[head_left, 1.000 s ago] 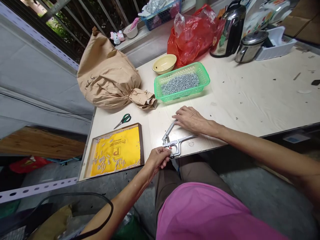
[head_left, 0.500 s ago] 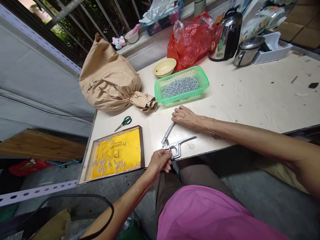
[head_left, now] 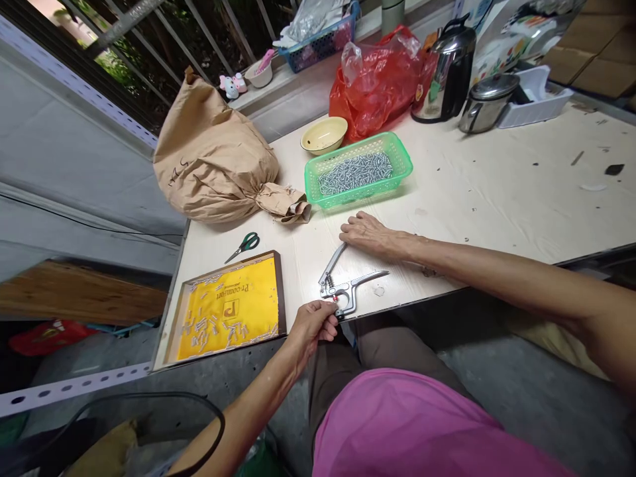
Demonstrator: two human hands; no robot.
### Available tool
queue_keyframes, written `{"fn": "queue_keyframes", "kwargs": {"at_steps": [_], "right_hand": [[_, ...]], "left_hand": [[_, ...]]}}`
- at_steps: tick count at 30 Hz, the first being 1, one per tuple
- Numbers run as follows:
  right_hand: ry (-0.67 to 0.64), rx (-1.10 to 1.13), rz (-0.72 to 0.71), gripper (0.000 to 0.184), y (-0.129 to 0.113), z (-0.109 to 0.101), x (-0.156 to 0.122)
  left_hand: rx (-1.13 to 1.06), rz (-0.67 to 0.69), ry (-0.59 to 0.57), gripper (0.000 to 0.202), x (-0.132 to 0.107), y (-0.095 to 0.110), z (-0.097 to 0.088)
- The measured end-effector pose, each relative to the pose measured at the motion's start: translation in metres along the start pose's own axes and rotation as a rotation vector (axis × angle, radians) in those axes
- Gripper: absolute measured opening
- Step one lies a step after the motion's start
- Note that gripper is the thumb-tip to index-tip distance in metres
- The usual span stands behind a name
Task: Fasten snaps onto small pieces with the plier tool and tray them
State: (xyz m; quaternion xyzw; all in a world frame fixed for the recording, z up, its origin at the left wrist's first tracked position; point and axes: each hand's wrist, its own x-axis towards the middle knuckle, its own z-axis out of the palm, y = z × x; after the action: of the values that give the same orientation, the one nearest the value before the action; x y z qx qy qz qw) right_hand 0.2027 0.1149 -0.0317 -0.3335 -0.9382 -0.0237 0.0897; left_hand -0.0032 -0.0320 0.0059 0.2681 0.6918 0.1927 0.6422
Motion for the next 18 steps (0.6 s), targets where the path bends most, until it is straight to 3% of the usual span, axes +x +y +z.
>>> {"fn": "queue_keyframes", "kwargs": {"at_steps": [7,13,18], "right_hand": [[-0.038,-0.018,0.025,0.018,-0.0033,-0.0017,0.0010],[-0.029,0.012,0.044,0.019,-0.0062,-0.0018,0.0001],[-0.036,0.046,0.077,0.021,-0.0059,0.0015,-0.0053]], "left_hand": [[-0.028,-0.127,-0.052,0.021,-0.0021,0.0081,0.0017],[0.095,-0.017,-0.028,0.023,-0.0014,0.0040,0.0044],[0.160,-0.059,-0.079,0.024,-0.0018,0.0087,0.0027]]}}
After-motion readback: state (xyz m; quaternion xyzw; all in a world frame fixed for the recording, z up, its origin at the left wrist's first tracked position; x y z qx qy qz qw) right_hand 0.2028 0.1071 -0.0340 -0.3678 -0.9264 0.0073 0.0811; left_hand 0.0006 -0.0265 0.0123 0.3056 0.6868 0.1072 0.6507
